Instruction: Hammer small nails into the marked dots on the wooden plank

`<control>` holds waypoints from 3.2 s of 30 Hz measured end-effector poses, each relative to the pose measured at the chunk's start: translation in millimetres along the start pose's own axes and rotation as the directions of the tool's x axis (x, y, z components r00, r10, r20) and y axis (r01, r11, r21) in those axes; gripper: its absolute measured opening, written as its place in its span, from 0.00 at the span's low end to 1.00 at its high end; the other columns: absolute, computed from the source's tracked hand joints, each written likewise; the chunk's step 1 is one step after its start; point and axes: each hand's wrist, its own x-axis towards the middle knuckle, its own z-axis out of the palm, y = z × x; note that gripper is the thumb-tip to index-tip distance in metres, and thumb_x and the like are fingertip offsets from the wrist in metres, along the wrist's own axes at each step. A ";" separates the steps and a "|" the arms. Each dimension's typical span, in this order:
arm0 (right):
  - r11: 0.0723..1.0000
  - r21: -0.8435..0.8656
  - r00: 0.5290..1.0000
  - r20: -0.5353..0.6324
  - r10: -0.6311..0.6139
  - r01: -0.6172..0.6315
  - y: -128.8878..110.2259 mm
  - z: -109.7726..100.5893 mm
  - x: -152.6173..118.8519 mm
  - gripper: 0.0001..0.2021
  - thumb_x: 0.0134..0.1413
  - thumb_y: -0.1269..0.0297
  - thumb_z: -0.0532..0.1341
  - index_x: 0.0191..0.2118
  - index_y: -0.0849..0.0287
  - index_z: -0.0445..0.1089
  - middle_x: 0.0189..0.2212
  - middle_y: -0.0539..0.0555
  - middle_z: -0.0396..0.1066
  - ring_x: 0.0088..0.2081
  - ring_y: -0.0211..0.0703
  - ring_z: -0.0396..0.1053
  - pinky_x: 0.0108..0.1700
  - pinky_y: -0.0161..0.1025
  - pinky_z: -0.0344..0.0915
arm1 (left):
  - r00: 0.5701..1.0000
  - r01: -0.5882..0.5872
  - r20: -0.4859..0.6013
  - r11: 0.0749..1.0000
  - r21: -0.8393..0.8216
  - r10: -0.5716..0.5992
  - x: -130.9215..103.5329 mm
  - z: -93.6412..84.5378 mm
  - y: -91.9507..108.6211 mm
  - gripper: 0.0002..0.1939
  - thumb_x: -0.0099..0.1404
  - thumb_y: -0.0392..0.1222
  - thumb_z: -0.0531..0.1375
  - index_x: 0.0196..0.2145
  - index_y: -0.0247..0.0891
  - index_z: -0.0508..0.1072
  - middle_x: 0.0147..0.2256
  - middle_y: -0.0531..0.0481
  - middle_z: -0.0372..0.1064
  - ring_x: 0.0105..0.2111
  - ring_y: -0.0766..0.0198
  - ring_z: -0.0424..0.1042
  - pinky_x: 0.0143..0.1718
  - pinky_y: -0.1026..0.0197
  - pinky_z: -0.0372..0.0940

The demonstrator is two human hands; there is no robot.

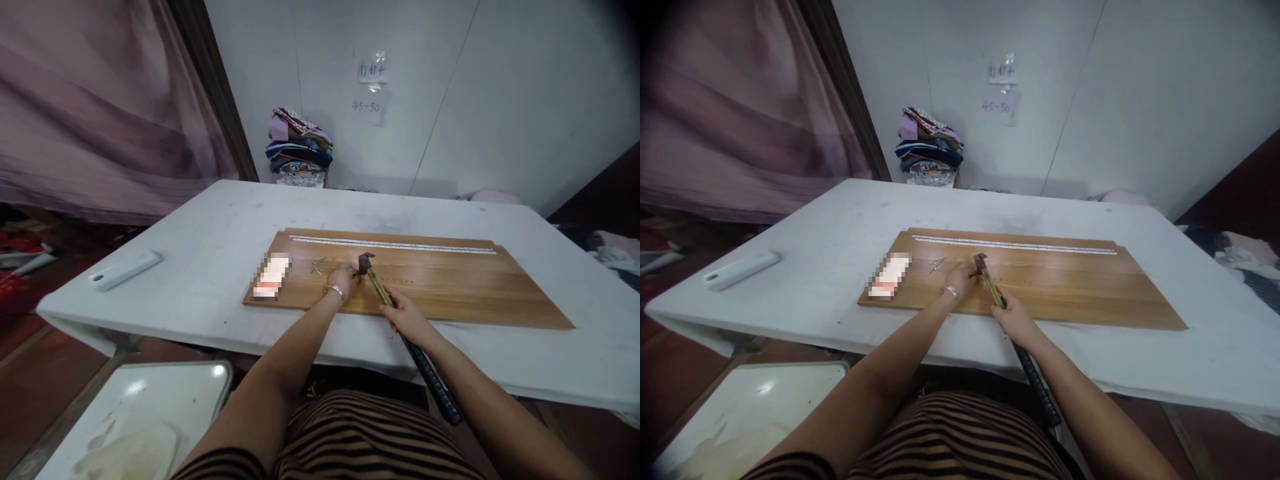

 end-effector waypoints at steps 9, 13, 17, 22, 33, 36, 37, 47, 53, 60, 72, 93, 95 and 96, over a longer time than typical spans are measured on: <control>1.000 0.025 1.000 -0.013 0.009 -0.009 -1.4 1.4 -0.5 0.44 0.50 0.57 0.63 0.74 0.64 0.67 0.18 0.38 0.58 0.16 0.37 0.56 0.20 0.35 0.56 | 1.000 0.006 -0.017 1.000 -0.005 -0.006 1.2 2.1 -1.8 0.15 0.77 0.43 0.62 0.52 0.49 0.90 0.58 0.48 0.83 0.57 0.55 0.80 0.58 0.59 0.72; 1.000 0.026 1.000 -0.007 0.016 -0.016 -3.2 1.4 -1.5 0.45 0.50 0.57 0.63 0.75 0.65 0.66 0.17 0.38 0.59 0.16 0.38 0.56 0.20 0.35 0.56 | 1.000 0.003 0.004 1.000 0.006 -0.003 0.1 0.1 -0.7 0.16 0.78 0.43 0.62 0.55 0.49 0.89 0.60 0.48 0.82 0.58 0.56 0.80 0.59 0.60 0.72; 0.999 0.039 1.000 -0.019 -0.001 0.002 -3.4 0.8 -2.1 0.47 0.50 0.57 0.63 0.77 0.65 0.64 0.17 0.37 0.58 0.16 0.38 0.57 0.20 0.35 0.56 | 1.000 -0.017 -0.003 1.000 -0.017 0.017 -0.3 0.1 -0.7 0.17 0.79 0.42 0.61 0.55 0.48 0.89 0.60 0.49 0.82 0.59 0.57 0.79 0.60 0.61 0.72; 0.998 0.054 1.000 -0.025 -0.011 0.012 -3.4 -0.1 -1.5 0.46 0.52 0.58 0.64 0.77 0.65 0.63 0.18 0.38 0.59 0.16 0.37 0.57 0.20 0.35 0.55 | 0.999 -0.023 -0.025 0.999 -0.036 0.022 1.2 3.3 -3.0 0.15 0.78 0.42 0.62 0.52 0.47 0.89 0.57 0.47 0.83 0.57 0.56 0.79 0.59 0.60 0.72; 0.997 0.070 1.000 -0.020 -0.012 0.013 -4.2 0.0 -3.4 0.46 0.51 0.59 0.64 0.77 0.69 0.65 0.17 0.38 0.58 0.16 0.37 0.56 0.20 0.34 0.55 | 0.999 -0.024 -0.043 0.999 -0.046 0.022 0.5 8.7 -8.5 0.14 0.77 0.40 0.63 0.50 0.44 0.90 0.54 0.45 0.82 0.53 0.57 0.80 0.58 0.60 0.72; 0.997 0.079 1.000 -0.013 -0.010 0.011 -4.1 1.4 -2.8 0.46 0.51 0.59 0.64 0.76 0.70 0.65 0.18 0.38 0.58 0.16 0.36 0.56 0.20 0.34 0.54 | 0.999 -0.023 -0.037 0.999 -0.036 0.022 0.3 10.2 -8.0 0.15 0.77 0.40 0.62 0.51 0.47 0.90 0.55 0.47 0.82 0.55 0.57 0.79 0.58 0.60 0.72; 0.997 0.081 1.000 -0.008 -0.010 0.010 -4.2 1.7 -2.5 0.46 0.51 0.59 0.64 0.76 0.70 0.65 0.18 0.39 0.59 0.16 0.36 0.56 0.20 0.34 0.54 | 0.999 -0.022 -0.035 0.999 -0.029 0.021 0.0 10.1 -7.4 0.15 0.77 0.41 0.62 0.52 0.47 0.90 0.56 0.46 0.82 0.55 0.57 0.79 0.59 0.60 0.72; 0.998 0.056 1.000 0.004 0.009 -0.009 0.3 4.1 1.1 0.44 0.51 0.59 0.64 0.75 0.67 0.67 0.17 0.38 0.57 0.16 0.37 0.57 0.20 0.34 0.56 | 1.000 -0.021 -0.013 1.000 -0.001 0.021 -5.3 2.6 -2.3 0.16 0.79 0.42 0.61 0.52 0.45 0.90 0.57 0.46 0.82 0.56 0.56 0.79 0.57 0.61 0.73; 0.998 0.057 1.000 -0.004 0.005 -0.005 -3.5 3.3 -1.2 0.46 0.51 0.59 0.63 0.77 0.68 0.64 0.18 0.38 0.59 0.16 0.37 0.56 0.20 0.34 0.56 | 0.999 -0.030 -0.045 1.000 0.004 0.030 -3.5 6.2 -4.6 0.15 0.78 0.42 0.62 0.51 0.47 0.90 0.52 0.46 0.83 0.54 0.56 0.80 0.56 0.60 0.73; 0.999 0.039 1.000 0.005 0.010 -0.011 -3.9 2.9 -1.3 0.43 0.51 0.59 0.64 0.75 0.66 0.67 0.18 0.38 0.59 0.16 0.37 0.57 0.20 0.34 0.56 | 0.998 -0.040 -0.044 0.999 0.006 0.040 -5.4 5.2 -3.3 0.16 0.78 0.41 0.61 0.52 0.46 0.90 0.56 0.45 0.82 0.56 0.55 0.79 0.58 0.59 0.73; 0.998 0.063 1.000 0.001 -0.027 0.027 -3.9 0.6 -2.5 0.48 0.49 0.55 0.62 0.77 0.66 0.64 0.19 0.38 0.58 0.17 0.36 0.55 0.20 0.34 0.56 | 0.994 -0.067 -0.082 0.997 -0.025 0.065 -11.0 0.5 -13.0 0.16 0.78 0.40 0.60 0.49 0.43 0.90 0.49 0.44 0.81 0.49 0.56 0.80 0.55 0.58 0.73; 1.000 0.018 1.000 -0.002 0.001 -0.001 -5.7 5.8 -0.7 0.43 0.52 0.59 0.63 0.75 0.64 0.68 0.17 0.38 0.58 0.16 0.37 0.57 0.20 0.33 0.54 | 0.993 -0.047 -0.097 0.980 0.192 0.067 -17.7 -7.5 -33.3 0.18 0.79 0.37 0.56 0.53 0.39 0.87 0.55 0.38 0.77 0.59 0.50 0.72 0.64 0.51 0.67; 1.000 0.010 1.000 -0.001 0.015 -0.015 -6.6 5.4 0.2 0.42 0.52 0.60 0.63 0.74 0.64 0.68 0.17 0.38 0.58 0.16 0.37 0.57 0.20 0.33 0.54 | 0.993 -0.048 -0.100 0.981 0.187 0.068 -17.6 -7.6 -33.4 0.17 0.79 0.38 0.57 0.52 0.40 0.87 0.54 0.38 0.77 0.58 0.50 0.72 0.64 0.51 0.67; 1.000 0.010 1.000 -0.001 0.016 -0.016 -6.8 5.0 0.6 0.42 0.52 0.60 0.63 0.74 0.64 0.68 0.17 0.39 0.59 0.16 0.37 0.58 0.20 0.33 0.54 | 0.992 -0.049 -0.103 0.982 0.182 0.068 -17.5 -7.5 -33.5 0.17 0.79 0.38 0.57 0.51 0.40 0.87 0.54 0.38 0.78 0.58 0.50 0.72 0.64 0.51 0.67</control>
